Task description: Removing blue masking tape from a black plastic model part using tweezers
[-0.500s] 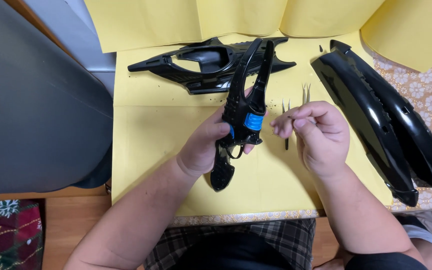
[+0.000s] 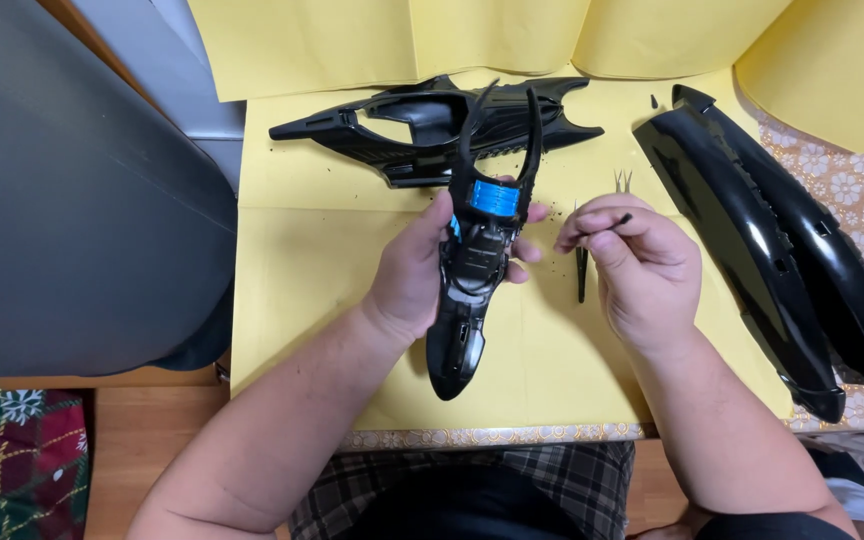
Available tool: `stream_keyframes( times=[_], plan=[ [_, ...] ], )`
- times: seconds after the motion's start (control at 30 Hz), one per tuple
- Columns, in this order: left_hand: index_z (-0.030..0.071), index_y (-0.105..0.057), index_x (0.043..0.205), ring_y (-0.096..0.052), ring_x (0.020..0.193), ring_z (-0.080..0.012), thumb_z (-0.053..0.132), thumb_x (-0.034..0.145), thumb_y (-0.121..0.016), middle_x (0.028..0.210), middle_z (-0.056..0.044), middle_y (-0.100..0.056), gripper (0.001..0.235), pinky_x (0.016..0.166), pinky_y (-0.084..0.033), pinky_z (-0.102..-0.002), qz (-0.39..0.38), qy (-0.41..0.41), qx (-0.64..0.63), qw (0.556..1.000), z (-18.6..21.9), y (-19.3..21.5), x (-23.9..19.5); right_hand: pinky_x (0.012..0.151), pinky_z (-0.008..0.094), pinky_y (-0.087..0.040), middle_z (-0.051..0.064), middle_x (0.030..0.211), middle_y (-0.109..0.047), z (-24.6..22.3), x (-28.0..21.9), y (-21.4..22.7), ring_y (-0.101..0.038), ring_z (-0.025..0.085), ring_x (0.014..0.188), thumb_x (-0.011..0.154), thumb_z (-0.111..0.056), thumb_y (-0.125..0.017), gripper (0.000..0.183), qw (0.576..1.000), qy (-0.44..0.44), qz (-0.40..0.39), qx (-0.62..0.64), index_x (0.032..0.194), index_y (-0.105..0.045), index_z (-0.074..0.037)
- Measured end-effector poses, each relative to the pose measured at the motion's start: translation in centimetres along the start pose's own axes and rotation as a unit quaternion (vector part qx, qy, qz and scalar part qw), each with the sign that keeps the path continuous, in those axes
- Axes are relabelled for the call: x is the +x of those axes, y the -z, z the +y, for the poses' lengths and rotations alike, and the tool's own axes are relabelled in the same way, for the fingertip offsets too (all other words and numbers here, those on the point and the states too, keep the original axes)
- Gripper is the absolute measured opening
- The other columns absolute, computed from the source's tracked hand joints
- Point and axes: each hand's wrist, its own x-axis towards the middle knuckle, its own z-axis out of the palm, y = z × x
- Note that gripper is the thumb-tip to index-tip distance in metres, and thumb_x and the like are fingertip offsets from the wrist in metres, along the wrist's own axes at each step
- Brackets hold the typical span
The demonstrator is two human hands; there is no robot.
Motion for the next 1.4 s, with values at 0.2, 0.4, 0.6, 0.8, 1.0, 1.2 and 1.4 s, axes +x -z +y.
stream_keyframes(
  times=[0.2,0.4,0.6,0.8,1.0,1.2,1.4],
  plan=[
    [-0.008,-0.063,0.118,-0.075,0.083,-0.0408,0.043,0.106,-0.042,0.105,-0.028,-0.072,0.057,0.078,-0.064,-0.060,0.181,0.056,0.017,0.982,-0.3,-1.7,-0.3,0.081,0.045,-0.060,0.029,0.089,-0.064,0.5,-0.5,0.2,-0.067,0.032,0.086,0.094,0.013,-0.062,0.014,0.998,-0.058,-0.001,0.014,0.107,-0.056,0.012],
    [-0.010,-0.061,0.116,-0.075,0.085,-0.0422,0.039,0.107,-0.043,0.101,-0.032,-0.071,0.053,0.079,-0.061,-0.066,0.262,0.077,-0.022,0.962,-1.2,-2.4,-0.8,0.083,0.044,-0.057,0.026,0.089,-0.063,0.7,-0.5,-0.7,-0.068,0.035,0.090,0.093,0.008,-0.065,0.010,0.997,-0.068,-0.011,0.043,0.099,-0.057,0.008],
    [-0.009,-0.060,0.113,-0.070,0.087,-0.0402,0.042,0.106,-0.047,0.106,-0.030,-0.070,0.053,0.074,-0.062,-0.068,0.325,0.077,-0.041,0.942,-1.8,-4.0,-1.5,0.085,0.048,-0.057,0.027,0.093,-0.063,-0.5,-0.5,-2.4,-0.068,0.038,0.093,0.096,0.006,-0.064,0.008,0.995,0.028,-0.055,-0.073,0.096,-0.056,0.008],
    [-0.008,-0.058,0.110,-0.068,0.086,-0.0409,0.040,0.105,-0.050,0.105,-0.029,-0.070,0.049,0.073,-0.062,-0.070,0.338,0.077,-0.042,0.937,-1.7,-4.5,-1.5,0.086,0.048,-0.057,0.027,0.094,-0.062,-0.4,-0.5,-2.7,-0.067,0.037,0.094,0.095,0.010,-0.065,0.009,0.989,0.068,-0.072,-0.107,0.095,-0.056,0.009],
    [-0.006,-0.061,0.107,-0.071,0.087,-0.0438,0.042,0.101,-0.056,0.097,-0.028,-0.068,0.049,0.066,-0.064,-0.062,0.351,0.075,-0.028,0.933,-1.1,-5.4,-1.5,0.068,0.046,-0.058,0.025,0.088,-0.066,-2.2,1.0,-3.5,-0.066,0.038,0.082,0.093,0.008,-0.071,0.009,0.952,0.163,-0.141,-0.217,0.090,-0.063,0.010],
    [-0.005,-0.061,0.109,-0.070,0.089,-0.0444,0.044,0.100,-0.056,0.097,-0.028,-0.068,0.050,0.070,-0.062,-0.067,0.355,0.077,-0.016,0.932,-1.1,-5.4,-1.4,0.045,0.036,-0.058,0.026,0.086,-0.065,-2.5,1.0,-3.8,-0.066,0.036,0.081,0.092,0.009,-0.072,0.008,0.953,0.148,-0.135,-0.225,0.092,-0.065,0.012],
    [0.001,-0.059,0.112,-0.069,0.089,-0.0360,0.030,0.088,-0.077,0.103,-0.023,-0.068,0.043,0.076,-0.063,-0.065,0.254,0.073,0.024,0.964,-1.8,-4.0,-1.5,0.054,0.035,-0.056,0.026,0.092,-0.061,-1.1,0.5,-2.6,-0.065,0.031,0.083,0.098,0.012,-0.062,0.007,0.980,0.118,-0.083,-0.136,0.100,-0.057,0.010]
  ],
)
